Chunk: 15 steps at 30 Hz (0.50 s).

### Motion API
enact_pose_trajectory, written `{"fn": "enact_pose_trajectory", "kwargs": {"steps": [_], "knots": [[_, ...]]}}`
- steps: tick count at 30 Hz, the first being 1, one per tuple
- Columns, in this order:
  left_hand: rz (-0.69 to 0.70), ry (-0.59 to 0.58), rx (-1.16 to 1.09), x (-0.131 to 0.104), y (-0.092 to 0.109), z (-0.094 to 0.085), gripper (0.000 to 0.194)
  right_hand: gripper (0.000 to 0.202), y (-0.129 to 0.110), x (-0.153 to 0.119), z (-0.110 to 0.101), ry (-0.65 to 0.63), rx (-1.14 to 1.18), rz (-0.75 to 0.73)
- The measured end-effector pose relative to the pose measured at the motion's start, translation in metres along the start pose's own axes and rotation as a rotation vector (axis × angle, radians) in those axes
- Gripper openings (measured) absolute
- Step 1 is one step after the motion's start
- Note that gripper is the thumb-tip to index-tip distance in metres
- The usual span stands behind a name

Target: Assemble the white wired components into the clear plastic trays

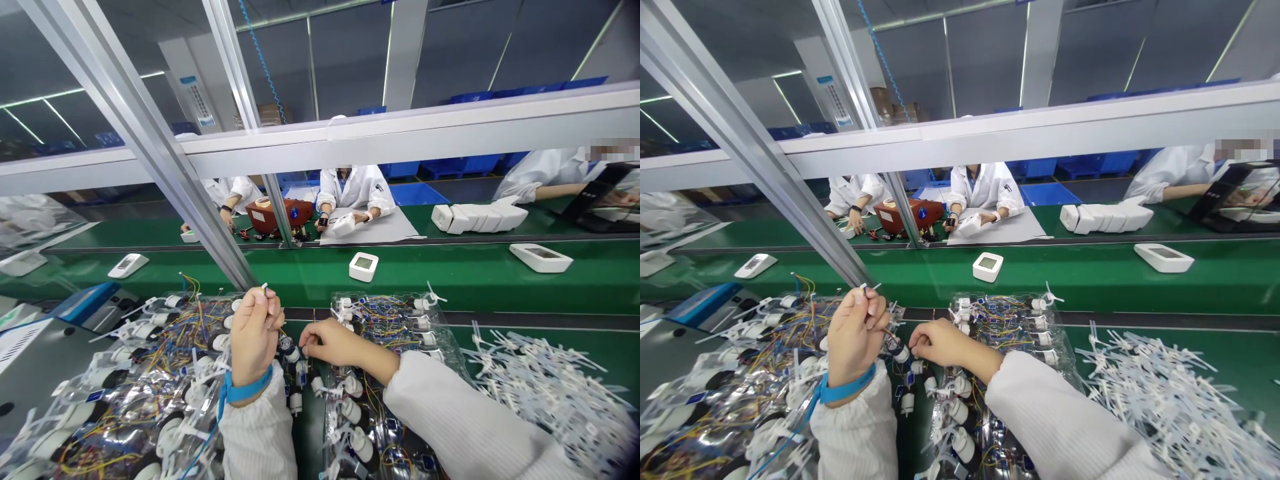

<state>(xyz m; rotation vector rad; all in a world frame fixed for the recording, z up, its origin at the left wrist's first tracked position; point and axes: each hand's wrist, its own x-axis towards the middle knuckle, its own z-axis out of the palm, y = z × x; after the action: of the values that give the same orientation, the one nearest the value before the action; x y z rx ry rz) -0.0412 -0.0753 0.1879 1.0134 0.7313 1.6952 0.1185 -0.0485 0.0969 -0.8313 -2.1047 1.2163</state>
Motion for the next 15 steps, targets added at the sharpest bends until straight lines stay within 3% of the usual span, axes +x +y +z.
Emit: {"fn": "enact_pose_trajectory", "kwargs": {"steps": [6, 11, 15], "knots": [[0.069, 0.013, 0.017, 0.003, -0.004, 0.0, 0.025, 0.018, -0.008, -0.004, -0.002, -0.033, 0.046, 0.008], [0.168, -0.006, -0.044, 0.001, -0.002, 0.01, 0.024, 0.01, -0.012, -0.002, 0.003, 0.098, 0.193, 0.178], [0.289, -0.035, -0.059, -0.01, -0.001, 0.025, 0.022, 0.04, -0.025, -0.011, -0.002, 0.03, 0.414, 0.337]]}}
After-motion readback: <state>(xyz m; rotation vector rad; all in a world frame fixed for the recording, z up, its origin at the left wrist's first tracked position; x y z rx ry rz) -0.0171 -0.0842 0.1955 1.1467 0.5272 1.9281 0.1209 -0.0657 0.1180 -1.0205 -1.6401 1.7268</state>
